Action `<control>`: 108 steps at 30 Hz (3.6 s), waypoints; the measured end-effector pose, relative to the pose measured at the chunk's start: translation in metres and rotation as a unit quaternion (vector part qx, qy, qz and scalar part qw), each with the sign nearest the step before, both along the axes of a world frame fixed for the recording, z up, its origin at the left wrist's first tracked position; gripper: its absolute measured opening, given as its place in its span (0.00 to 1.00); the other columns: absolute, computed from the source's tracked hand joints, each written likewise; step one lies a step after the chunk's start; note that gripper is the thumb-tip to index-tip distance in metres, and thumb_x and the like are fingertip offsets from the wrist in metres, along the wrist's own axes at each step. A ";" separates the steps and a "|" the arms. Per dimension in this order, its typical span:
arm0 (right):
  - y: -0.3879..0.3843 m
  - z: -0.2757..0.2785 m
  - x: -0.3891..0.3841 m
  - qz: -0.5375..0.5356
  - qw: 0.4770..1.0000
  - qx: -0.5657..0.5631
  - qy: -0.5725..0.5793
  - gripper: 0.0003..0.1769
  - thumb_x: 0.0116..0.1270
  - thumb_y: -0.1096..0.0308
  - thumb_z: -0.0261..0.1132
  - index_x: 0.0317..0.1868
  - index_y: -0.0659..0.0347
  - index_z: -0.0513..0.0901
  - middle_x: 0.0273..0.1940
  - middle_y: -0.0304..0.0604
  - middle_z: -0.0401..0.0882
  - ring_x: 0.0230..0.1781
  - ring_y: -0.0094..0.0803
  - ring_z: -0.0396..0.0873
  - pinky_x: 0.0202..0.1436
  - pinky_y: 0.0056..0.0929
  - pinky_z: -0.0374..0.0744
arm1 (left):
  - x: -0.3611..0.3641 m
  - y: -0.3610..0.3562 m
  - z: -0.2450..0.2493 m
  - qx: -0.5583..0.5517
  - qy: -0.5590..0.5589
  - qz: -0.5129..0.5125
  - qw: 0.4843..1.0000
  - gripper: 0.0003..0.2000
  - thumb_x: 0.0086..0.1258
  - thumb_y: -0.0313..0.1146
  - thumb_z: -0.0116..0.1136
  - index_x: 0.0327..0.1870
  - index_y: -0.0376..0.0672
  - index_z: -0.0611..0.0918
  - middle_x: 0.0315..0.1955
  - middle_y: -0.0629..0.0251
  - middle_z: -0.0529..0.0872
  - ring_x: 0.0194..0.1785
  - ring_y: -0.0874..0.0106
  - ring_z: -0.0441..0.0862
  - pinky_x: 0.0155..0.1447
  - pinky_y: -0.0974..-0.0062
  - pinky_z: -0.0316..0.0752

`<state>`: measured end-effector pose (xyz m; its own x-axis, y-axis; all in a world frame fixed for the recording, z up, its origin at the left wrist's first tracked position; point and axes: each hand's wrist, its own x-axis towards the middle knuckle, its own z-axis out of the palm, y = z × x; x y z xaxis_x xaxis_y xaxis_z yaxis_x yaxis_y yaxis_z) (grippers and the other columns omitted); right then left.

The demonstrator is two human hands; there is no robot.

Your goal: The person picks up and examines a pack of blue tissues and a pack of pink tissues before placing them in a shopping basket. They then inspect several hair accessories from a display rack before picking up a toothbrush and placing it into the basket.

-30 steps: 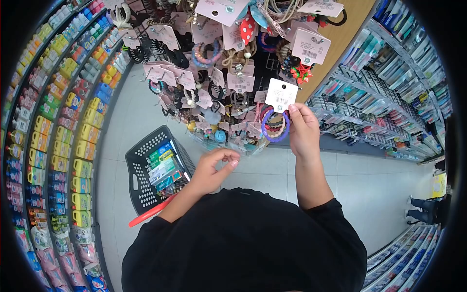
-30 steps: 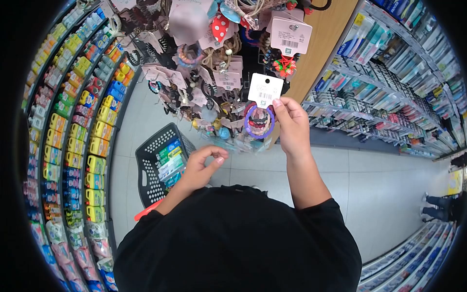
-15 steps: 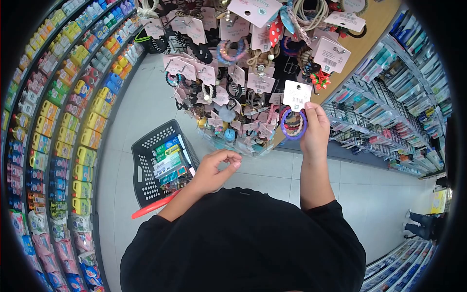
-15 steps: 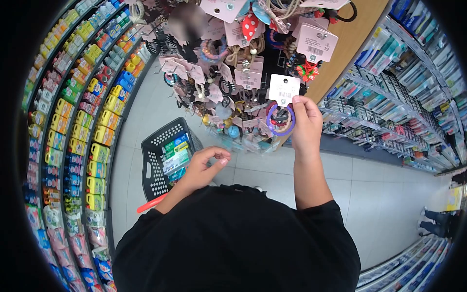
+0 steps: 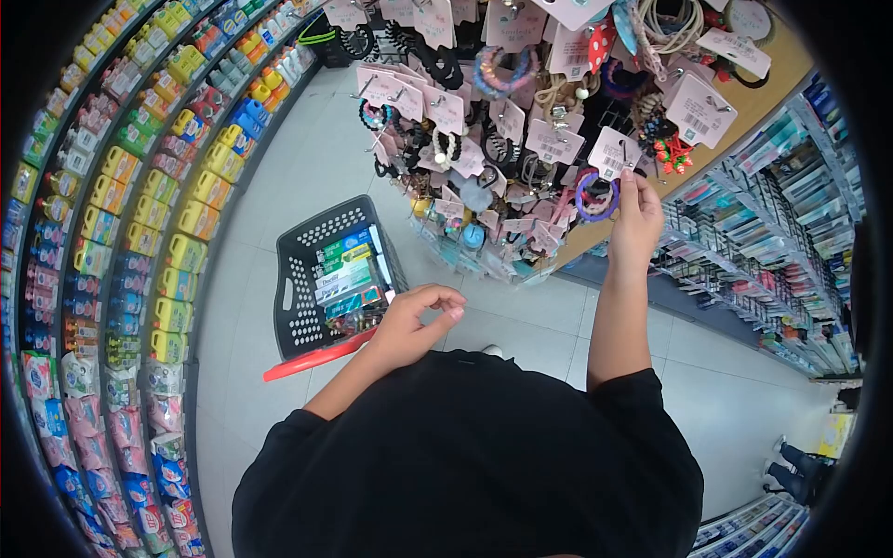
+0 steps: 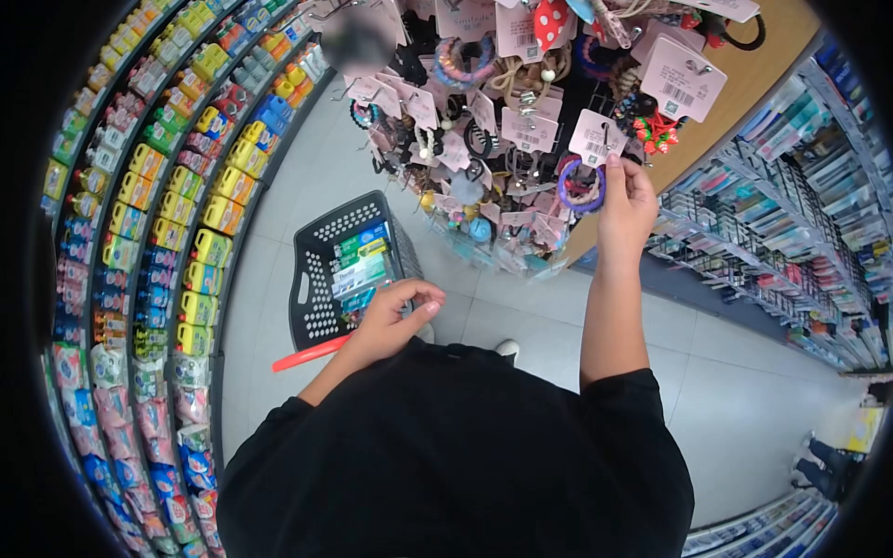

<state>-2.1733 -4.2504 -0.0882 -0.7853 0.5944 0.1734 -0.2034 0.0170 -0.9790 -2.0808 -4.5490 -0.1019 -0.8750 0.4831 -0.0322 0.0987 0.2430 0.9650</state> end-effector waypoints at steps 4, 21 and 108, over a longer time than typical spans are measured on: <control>-0.009 -0.014 0.003 -0.083 0.994 0.065 0.031 0.10 0.65 0.67 0.65 0.37 0.68 0.78 0.35 0.39 0.78 0.34 0.17 0.73 0.37 0.15 0.71 | 0.006 -0.010 -0.005 -0.003 -0.026 0.028 0.999 0.09 0.65 0.32 0.58 0.43 0.38 0.80 0.35 0.61 0.84 0.41 0.71 0.81 0.49 0.75 0.73; -0.051 -0.121 0.079 0.011 0.941 0.281 -0.189 0.10 0.56 0.70 0.67 0.35 0.66 0.77 0.35 0.46 0.77 0.38 0.38 0.76 0.42 0.31 0.73 | -0.004 -0.064 -0.019 -0.010 -0.044 -0.008 0.999 0.10 0.64 0.32 0.59 0.43 0.37 0.80 0.35 0.61 0.83 0.40 0.72 0.82 0.46 0.75 0.74; -0.040 -0.258 0.074 -0.018 0.926 0.085 -0.367 0.17 0.67 0.60 0.58 0.46 0.66 0.75 0.37 0.41 0.78 0.35 0.25 0.75 0.36 0.22 0.72 | -0.004 -0.103 -0.052 0.150 -0.242 0.078 0.955 0.13 0.73 0.37 0.50 0.50 0.39 0.77 0.41 0.67 0.82 0.44 0.80 0.76 0.51 0.80 0.70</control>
<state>-2.0991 -4.2902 -0.3461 -0.7089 0.6356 -0.3057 0.5190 0.1766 -0.8363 -2.0845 -4.6524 -0.1541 -0.8550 0.3985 -0.3319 -0.3916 -0.0767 0.9169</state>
